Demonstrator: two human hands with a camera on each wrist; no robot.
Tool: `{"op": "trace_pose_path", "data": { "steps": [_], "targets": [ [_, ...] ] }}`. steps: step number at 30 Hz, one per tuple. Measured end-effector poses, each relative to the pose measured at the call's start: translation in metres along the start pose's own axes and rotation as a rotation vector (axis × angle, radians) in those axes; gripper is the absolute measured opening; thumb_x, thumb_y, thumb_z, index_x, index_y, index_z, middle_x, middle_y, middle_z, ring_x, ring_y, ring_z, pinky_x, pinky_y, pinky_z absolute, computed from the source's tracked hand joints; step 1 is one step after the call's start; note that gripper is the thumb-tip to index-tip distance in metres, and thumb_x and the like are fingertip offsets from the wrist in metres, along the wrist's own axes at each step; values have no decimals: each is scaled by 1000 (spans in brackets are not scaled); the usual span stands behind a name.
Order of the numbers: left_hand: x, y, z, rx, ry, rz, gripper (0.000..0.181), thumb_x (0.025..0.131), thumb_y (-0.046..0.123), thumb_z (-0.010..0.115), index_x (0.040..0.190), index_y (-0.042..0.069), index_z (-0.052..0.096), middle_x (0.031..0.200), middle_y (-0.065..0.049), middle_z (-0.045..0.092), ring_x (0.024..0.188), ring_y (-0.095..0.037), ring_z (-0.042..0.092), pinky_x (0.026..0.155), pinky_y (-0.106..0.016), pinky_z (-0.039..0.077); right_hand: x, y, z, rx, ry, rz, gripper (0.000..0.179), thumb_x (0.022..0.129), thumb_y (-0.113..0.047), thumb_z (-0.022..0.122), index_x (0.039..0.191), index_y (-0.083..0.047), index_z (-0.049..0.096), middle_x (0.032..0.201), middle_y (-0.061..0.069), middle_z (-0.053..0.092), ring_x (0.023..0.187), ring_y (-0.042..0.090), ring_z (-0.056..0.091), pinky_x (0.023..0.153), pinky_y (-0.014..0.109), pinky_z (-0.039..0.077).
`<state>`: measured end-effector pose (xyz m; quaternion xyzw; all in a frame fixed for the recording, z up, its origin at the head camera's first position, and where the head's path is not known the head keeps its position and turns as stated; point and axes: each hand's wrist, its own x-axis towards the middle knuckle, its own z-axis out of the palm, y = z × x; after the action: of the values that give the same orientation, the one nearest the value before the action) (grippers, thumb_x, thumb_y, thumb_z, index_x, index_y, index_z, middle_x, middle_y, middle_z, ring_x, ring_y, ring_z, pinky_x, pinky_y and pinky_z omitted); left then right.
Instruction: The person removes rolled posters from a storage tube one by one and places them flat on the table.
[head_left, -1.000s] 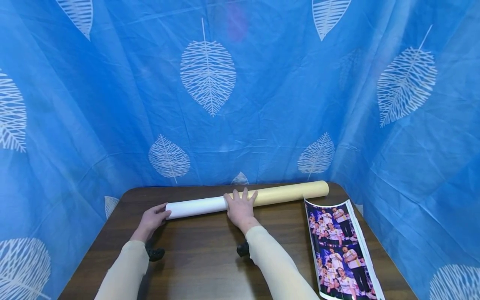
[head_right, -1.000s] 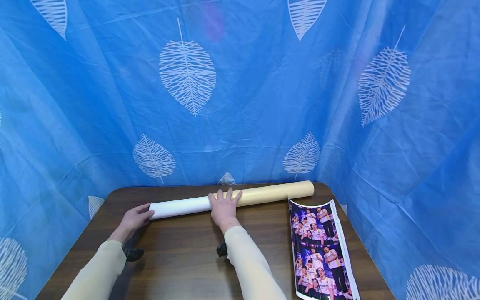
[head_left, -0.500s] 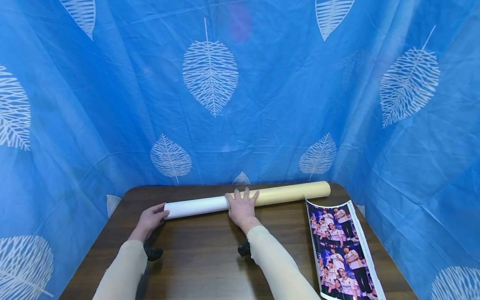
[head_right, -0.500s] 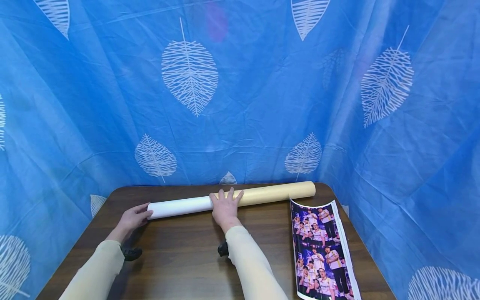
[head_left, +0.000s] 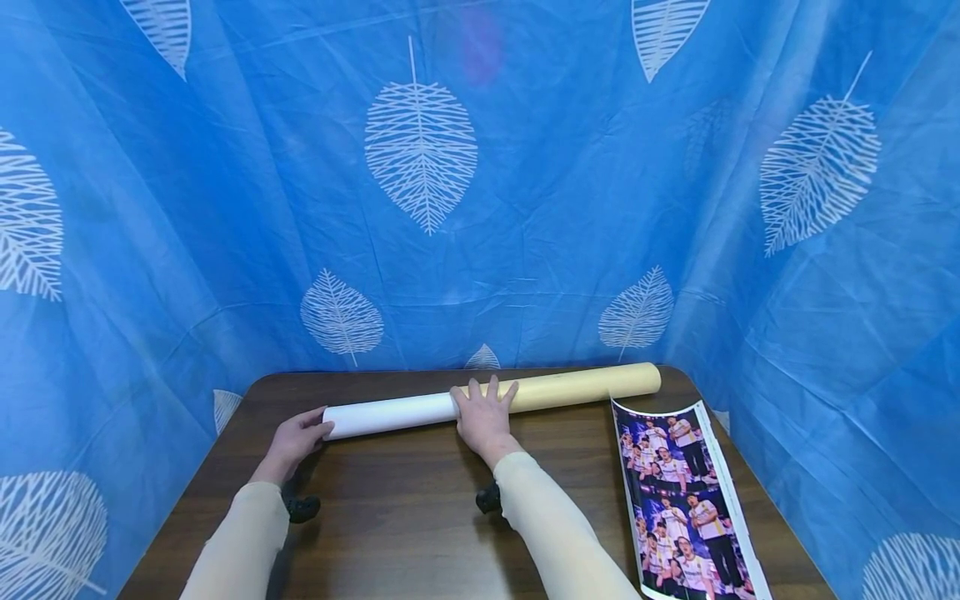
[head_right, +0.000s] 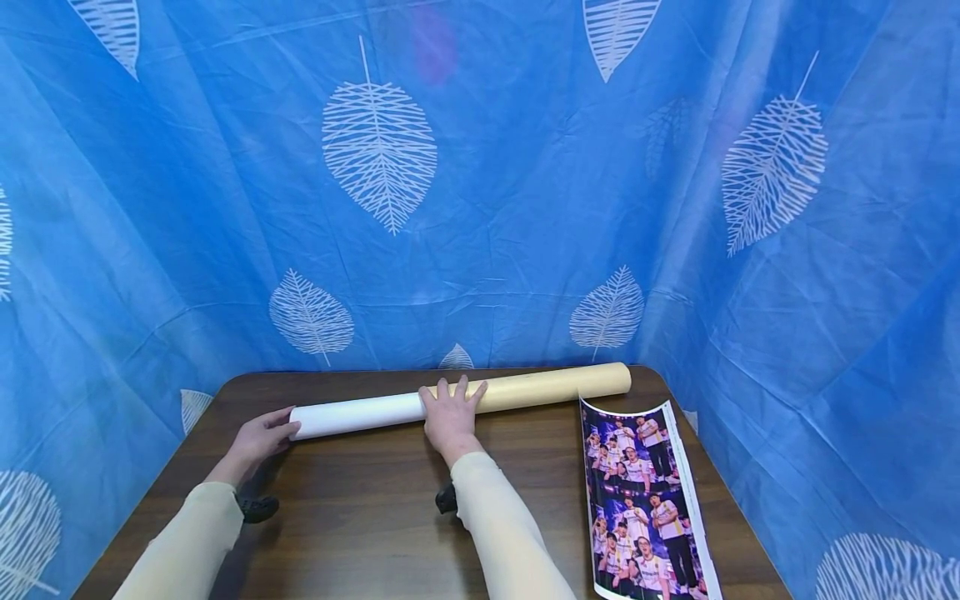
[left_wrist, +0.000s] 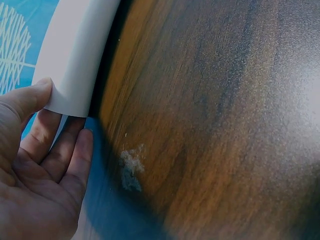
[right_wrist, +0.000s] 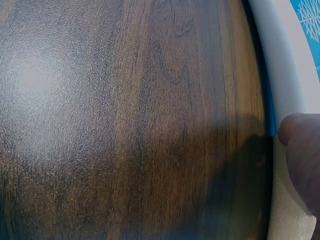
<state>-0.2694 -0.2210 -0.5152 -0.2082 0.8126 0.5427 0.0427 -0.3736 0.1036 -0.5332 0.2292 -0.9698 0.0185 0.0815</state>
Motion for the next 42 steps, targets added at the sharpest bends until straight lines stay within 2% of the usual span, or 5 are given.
{"op": "trace_pose_path", "data": {
  "steps": [11,17,32,42],
  "targets": [
    [0,-3,-2,7,-7,-1,66,107,26,56,158,-3,28,162,-33,19,145,-51,29,110,-56,38,5,3,14,6,27,-4,56,90,-37,76,141,-35,53,145,10,52,143,53,33,106,84,11],
    [-2,-4,-5,10,-5,0,65,107,25,56,159,-3,27,162,-34,18,144,-52,28,111,-56,38,4,3,12,7,41,-5,56,89,-35,76,140,-35,54,144,9,53,142,53,34,106,84,12],
    [-3,-8,-14,-9,8,-10,67,107,26,57,159,-3,26,162,-35,16,145,-53,27,111,-57,37,2,1,7,-1,16,-5,58,91,-37,74,144,-34,52,146,10,52,143,52,33,107,83,13],
    [-2,-13,-22,-4,8,-13,70,105,28,59,159,-3,26,162,-35,17,145,-53,27,110,-56,38,2,2,8,12,36,-9,57,90,-35,75,143,-34,53,144,10,53,142,53,33,106,84,12]
  ]
}}
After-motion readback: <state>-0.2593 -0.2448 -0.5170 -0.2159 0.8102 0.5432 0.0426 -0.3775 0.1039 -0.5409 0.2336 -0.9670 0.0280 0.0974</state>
